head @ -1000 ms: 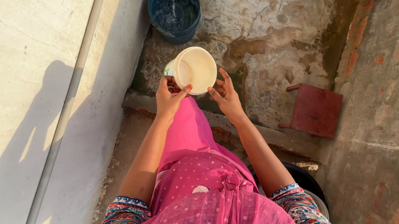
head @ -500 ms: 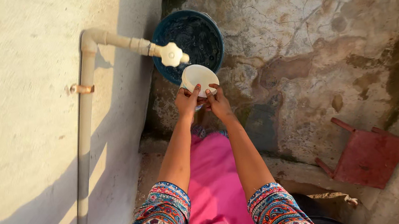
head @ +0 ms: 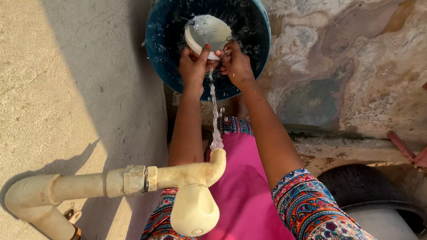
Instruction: The person pours water from a plastic container into a potted plant and a plastic bottle containing a plant on a brick ledge.
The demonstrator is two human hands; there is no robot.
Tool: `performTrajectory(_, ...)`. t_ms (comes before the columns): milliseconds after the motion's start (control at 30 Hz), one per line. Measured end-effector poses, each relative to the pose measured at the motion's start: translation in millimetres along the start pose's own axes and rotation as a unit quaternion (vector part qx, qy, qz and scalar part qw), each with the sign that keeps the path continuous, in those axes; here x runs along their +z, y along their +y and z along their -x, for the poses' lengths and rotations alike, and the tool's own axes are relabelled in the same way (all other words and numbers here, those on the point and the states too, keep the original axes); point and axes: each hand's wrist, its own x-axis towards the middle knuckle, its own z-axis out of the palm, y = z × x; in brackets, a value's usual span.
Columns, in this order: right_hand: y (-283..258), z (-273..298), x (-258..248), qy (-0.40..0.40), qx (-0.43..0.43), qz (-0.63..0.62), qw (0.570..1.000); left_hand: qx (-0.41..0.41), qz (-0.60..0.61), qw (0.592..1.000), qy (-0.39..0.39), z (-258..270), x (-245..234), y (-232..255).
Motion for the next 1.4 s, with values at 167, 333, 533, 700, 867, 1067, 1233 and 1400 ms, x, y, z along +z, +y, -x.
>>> performTrajectory(167, 23, -16, -6, 0.068, -0.075, 0.172, 0.98, -0.003, -0.114, 0.993, 0.023, -21, 5, -22)
performTrajectory(333, 20, 17, 4, 0.142, -0.167, 0.157, 0.963, -0.003, -0.171, 0.984, 0.059, -23, -10, -56)
performTrajectory(533, 1, 135, -17, 0.124, -0.16, -0.074, 0.977, -0.025, 0.14, 0.988, -0.054, 39, -37, -51)
performTrajectory(700, 10, 237, -48, 0.113, -0.163, -0.122, 0.973, -0.003, 0.072, 0.993, -0.096, 140, -35, -17)
performTrajectory(867, 54, 352, -78, 0.162, -0.168, -0.171, 0.957, 0.073, -0.008, 0.98, -0.182, 253, -27, -12)
performTrajectory(1067, 164, 510, -89, 0.307, -0.166, -0.236, 0.907, 0.129, -0.156, 0.938, -0.281, 388, -20, -41)
performTrajectory(1233, 261, 685, -87, 0.474, -0.177, -0.19, 0.841, 0.138, -0.296, 0.865, -0.382, 525, 18, -89)
performTrajectory(1400, 363, 834, -53, 0.544, -0.021, -0.173, 0.821, 0.059, -0.426, 0.72, -0.545, 657, 61, -183)
